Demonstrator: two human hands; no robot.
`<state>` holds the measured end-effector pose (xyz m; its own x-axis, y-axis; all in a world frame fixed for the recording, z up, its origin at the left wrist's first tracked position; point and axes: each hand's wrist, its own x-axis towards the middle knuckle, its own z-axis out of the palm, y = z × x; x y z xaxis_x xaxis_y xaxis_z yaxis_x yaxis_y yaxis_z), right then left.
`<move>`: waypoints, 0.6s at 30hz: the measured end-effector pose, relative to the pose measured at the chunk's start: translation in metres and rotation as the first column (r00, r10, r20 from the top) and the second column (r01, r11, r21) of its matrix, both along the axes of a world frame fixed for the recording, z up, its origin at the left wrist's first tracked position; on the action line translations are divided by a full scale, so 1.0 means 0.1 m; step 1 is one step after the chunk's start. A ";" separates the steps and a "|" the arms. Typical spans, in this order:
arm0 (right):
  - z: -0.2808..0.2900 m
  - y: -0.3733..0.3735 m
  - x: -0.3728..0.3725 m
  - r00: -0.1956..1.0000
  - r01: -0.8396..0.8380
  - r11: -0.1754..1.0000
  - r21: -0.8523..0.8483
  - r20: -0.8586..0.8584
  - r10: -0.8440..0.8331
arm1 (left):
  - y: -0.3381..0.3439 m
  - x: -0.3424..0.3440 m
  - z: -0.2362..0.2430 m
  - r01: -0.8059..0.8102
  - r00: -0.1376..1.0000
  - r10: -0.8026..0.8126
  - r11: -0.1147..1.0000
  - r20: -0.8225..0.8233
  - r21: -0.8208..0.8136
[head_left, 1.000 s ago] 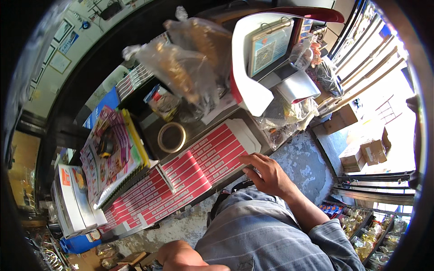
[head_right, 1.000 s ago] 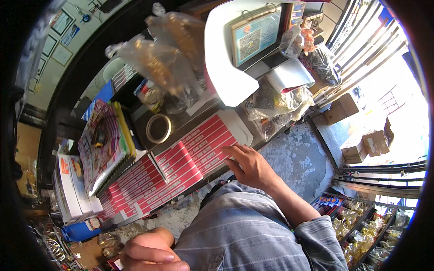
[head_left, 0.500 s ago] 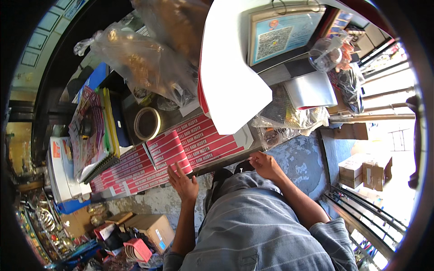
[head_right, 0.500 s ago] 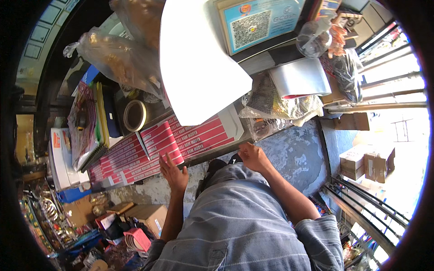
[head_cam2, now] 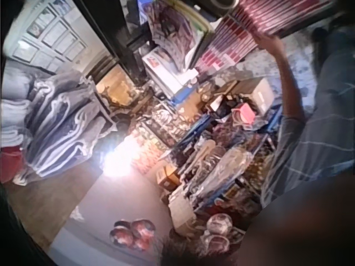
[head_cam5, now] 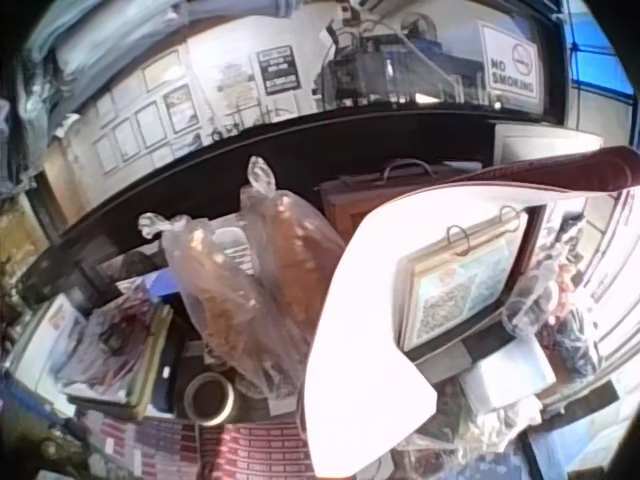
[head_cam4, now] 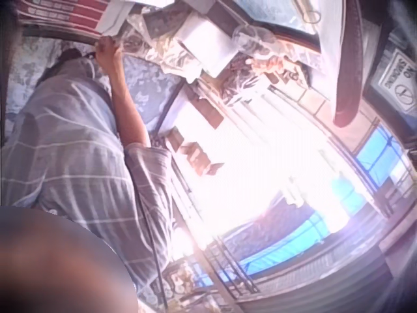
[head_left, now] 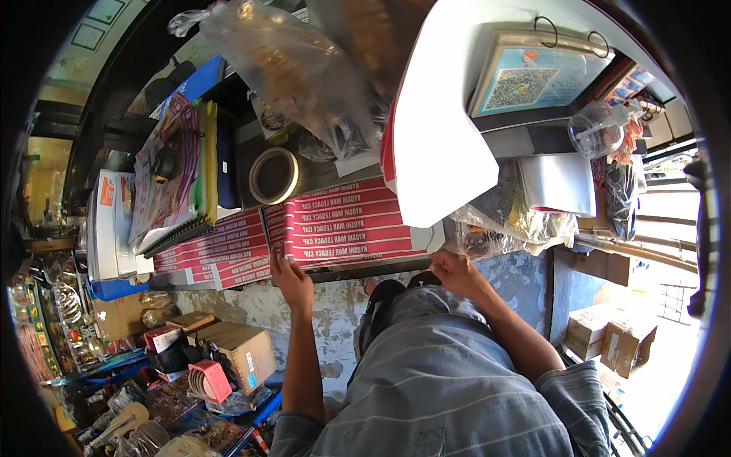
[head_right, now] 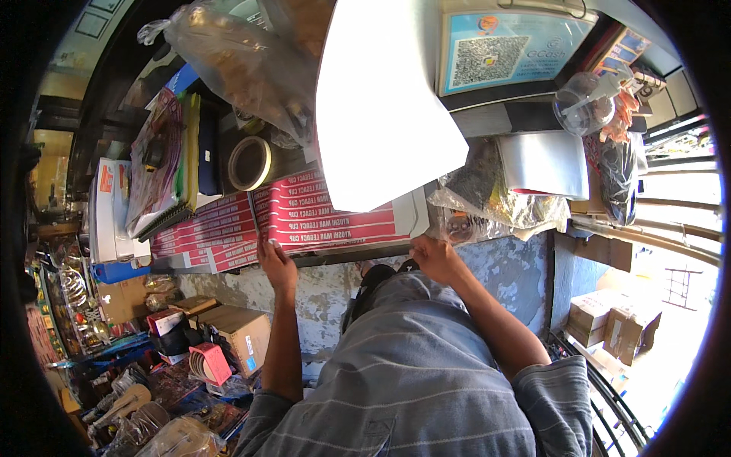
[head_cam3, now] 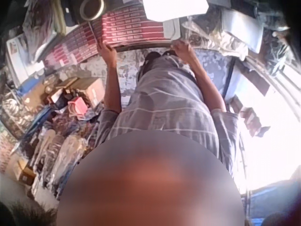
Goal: The person repeatedly folds large red-and-white printed paper sheets in half and stacks them on a cluttered workbench. The person handles the sheets one at a time, aligning edges before folding and placing each folded sheet onto a growing stack.
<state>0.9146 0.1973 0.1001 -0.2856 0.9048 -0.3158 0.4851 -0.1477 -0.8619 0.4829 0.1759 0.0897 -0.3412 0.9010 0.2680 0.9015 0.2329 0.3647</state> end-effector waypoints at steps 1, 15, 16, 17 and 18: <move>-0.01 -0.01 0.01 1.000 -0.026 1.000 -0.015 -0.008 0.025 | 0.03 -0.10 -0.04 -0.017 1.000 0.017 0.996 -0.002 0.089; -0.62 0.18 -0.56 0.913 0.342 0.939 -0.033 0.250 -0.323 | -0.13 -0.63 -0.25 -0.079 0.760 0.186 0.978 0.623 -0.195; -0.64 0.22 -0.56 0.896 0.365 0.930 -0.036 0.284 -0.341 | -0.11 -0.55 -0.19 -0.055 0.796 0.116 0.991 0.595 -0.120; -0.65 0.27 -0.57 0.874 0.388 0.921 -0.033 0.329 -0.357 | -0.06 -0.46 -0.14 -0.036 0.820 0.050 0.999 0.570 -0.036; -0.65 0.32 -0.57 0.847 0.413 0.911 0.001 0.366 -0.385 | 0.00 -0.39 -0.07 -0.051 0.817 0.054 0.998 0.574 -0.021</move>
<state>0.8574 0.2294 0.0348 0.2375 0.8864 -0.3973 0.6375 -0.4508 -0.6248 0.4439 0.1758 0.0825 -0.4790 0.8778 0.0046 0.5151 0.2769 0.8112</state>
